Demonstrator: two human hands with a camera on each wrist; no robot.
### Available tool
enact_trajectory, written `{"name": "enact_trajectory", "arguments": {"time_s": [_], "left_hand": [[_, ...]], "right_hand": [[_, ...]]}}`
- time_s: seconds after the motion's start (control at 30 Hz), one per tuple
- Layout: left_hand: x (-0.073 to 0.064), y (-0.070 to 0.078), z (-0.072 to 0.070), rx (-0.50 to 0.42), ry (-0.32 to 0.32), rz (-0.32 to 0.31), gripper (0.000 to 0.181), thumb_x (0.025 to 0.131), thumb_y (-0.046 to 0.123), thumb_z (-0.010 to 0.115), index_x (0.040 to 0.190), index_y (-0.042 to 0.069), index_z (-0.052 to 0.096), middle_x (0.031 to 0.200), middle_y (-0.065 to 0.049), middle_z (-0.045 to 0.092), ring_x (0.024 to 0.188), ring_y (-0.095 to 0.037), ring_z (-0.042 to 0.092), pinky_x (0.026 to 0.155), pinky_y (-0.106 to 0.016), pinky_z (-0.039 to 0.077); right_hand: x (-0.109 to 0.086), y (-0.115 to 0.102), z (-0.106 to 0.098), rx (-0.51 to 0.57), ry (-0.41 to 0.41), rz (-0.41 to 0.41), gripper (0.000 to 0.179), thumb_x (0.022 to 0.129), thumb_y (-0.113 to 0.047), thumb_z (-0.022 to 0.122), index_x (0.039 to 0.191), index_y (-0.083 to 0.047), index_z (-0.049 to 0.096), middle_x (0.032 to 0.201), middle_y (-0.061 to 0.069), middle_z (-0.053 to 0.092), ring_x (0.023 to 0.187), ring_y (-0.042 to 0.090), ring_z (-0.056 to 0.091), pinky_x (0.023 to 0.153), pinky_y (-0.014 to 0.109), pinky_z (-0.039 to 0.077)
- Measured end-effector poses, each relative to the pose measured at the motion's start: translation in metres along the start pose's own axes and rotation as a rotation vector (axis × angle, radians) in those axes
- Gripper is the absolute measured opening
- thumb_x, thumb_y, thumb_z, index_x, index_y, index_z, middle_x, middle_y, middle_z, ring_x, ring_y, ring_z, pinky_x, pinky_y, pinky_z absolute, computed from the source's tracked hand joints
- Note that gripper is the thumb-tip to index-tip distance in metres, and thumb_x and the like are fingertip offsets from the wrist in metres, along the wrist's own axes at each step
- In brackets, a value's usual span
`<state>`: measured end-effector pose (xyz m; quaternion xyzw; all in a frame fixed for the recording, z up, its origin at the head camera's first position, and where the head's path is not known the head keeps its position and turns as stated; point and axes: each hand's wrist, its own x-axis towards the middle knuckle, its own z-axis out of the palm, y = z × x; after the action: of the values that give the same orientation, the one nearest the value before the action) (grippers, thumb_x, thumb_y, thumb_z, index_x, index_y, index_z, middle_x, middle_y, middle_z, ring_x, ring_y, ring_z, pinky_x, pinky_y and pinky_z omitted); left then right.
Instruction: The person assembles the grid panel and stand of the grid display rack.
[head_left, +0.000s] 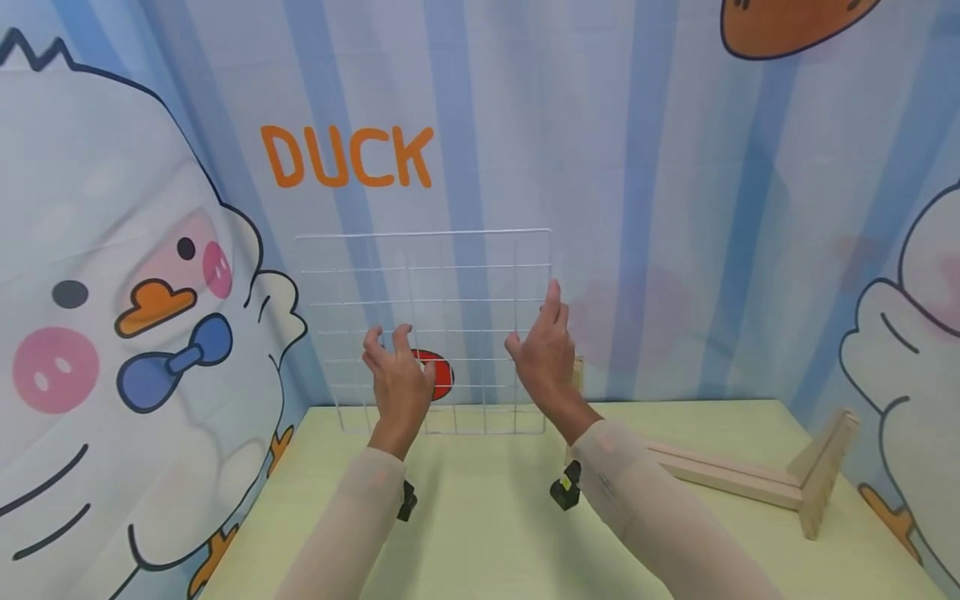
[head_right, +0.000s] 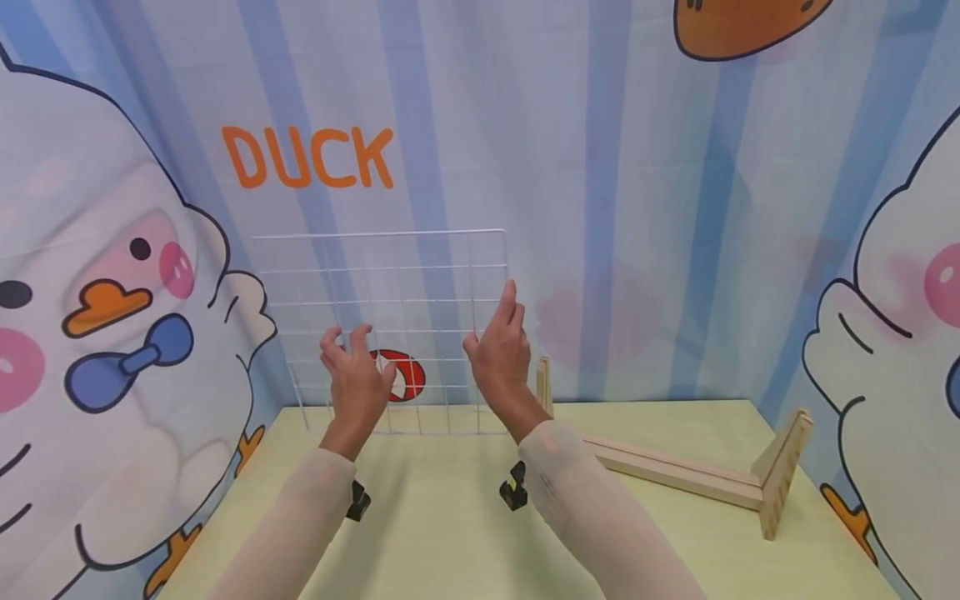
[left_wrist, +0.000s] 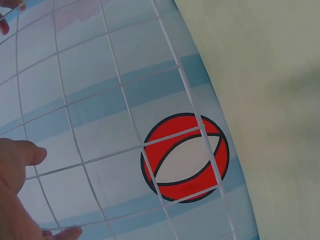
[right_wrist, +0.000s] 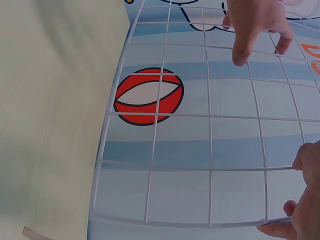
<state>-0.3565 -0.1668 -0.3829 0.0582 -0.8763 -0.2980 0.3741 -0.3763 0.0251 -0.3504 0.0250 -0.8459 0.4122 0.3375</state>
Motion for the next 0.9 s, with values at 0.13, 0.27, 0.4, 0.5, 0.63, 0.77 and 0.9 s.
{"name": "enact_trajectory", "arguments": {"time_s": [0.13,0.27,0.4,0.5,0.63,0.77,0.9], "left_hand": [[-0.001,0.002,0.001,-0.005,0.014,-0.027,0.058,0.084,0.008,0.080,0.134,0.010,0.050,0.151,-0.018,0.027,0.114,-0.042,0.052,0.073,-0.048,0.060],[-0.002,-0.001,0.001,-0.024,0.002,-0.065,0.059,0.083,0.008,0.081,0.133,0.012,0.051,0.150,-0.014,0.026,0.103,-0.042,0.059,0.076,-0.050,0.061],[-0.001,-0.004,-0.001,-0.024,-0.014,-0.079,0.059,0.084,0.010,0.081,0.134,0.013,0.051,0.150,-0.014,0.026,0.099,-0.041,0.061,0.077,-0.049,0.062],[-0.001,-0.007,-0.003,-0.017,-0.008,-0.064,0.060,0.083,0.011,0.082,0.134,0.011,0.051,0.148,-0.016,0.027,0.091,-0.038,0.059,0.068,-0.046,0.060],[0.001,-0.010,-0.006,-0.019,0.010,-0.039,0.060,0.083,0.013,0.083,0.134,0.010,0.051,0.147,-0.018,0.028,0.079,-0.034,0.056,0.058,-0.041,0.052],[0.002,-0.013,-0.009,-0.033,0.016,-0.046,0.061,0.083,0.012,0.083,0.135,0.011,0.051,0.149,-0.017,0.027,0.071,-0.032,0.055,0.057,-0.038,0.049],[0.001,-0.015,-0.011,-0.030,0.005,-0.079,0.061,0.085,0.014,0.082,0.137,0.013,0.050,0.150,-0.015,0.026,0.071,-0.030,0.055,0.059,-0.038,0.052]], "right_hand": [[0.000,0.001,0.001,0.004,0.005,-0.004,0.098,0.086,-0.016,0.080,0.160,-0.013,0.017,0.131,0.019,0.053,0.080,0.034,0.064,0.071,0.046,0.059],[0.000,0.002,0.002,-0.005,-0.020,0.005,0.099,0.086,-0.016,0.081,0.160,-0.014,0.016,0.130,0.017,0.053,0.088,0.035,0.066,0.070,0.046,0.058],[0.001,0.003,-0.001,-0.030,-0.056,0.000,0.101,0.085,-0.022,0.083,0.160,-0.015,0.016,0.132,0.017,0.053,0.096,0.036,0.067,0.071,0.048,0.057],[0.000,0.006,-0.005,-0.050,-0.078,-0.023,0.102,0.084,-0.027,0.083,0.160,-0.014,0.017,0.135,0.018,0.051,0.094,0.038,0.066,0.071,0.050,0.056],[0.004,0.013,-0.013,-0.063,-0.098,-0.055,0.096,0.086,-0.033,0.080,0.159,-0.013,0.021,0.137,0.018,0.050,0.090,0.037,0.066,0.070,0.049,0.056],[0.008,0.026,-0.023,-0.070,-0.100,-0.062,0.085,0.089,-0.033,0.076,0.156,-0.011,0.030,0.137,0.018,0.050,0.090,0.037,0.066,0.071,0.050,0.056],[0.012,0.046,-0.037,-0.097,-0.113,-0.063,0.070,0.090,-0.028,0.073,0.149,-0.008,0.041,0.140,0.021,0.048,0.104,0.042,0.064,0.081,0.055,0.055]]}}
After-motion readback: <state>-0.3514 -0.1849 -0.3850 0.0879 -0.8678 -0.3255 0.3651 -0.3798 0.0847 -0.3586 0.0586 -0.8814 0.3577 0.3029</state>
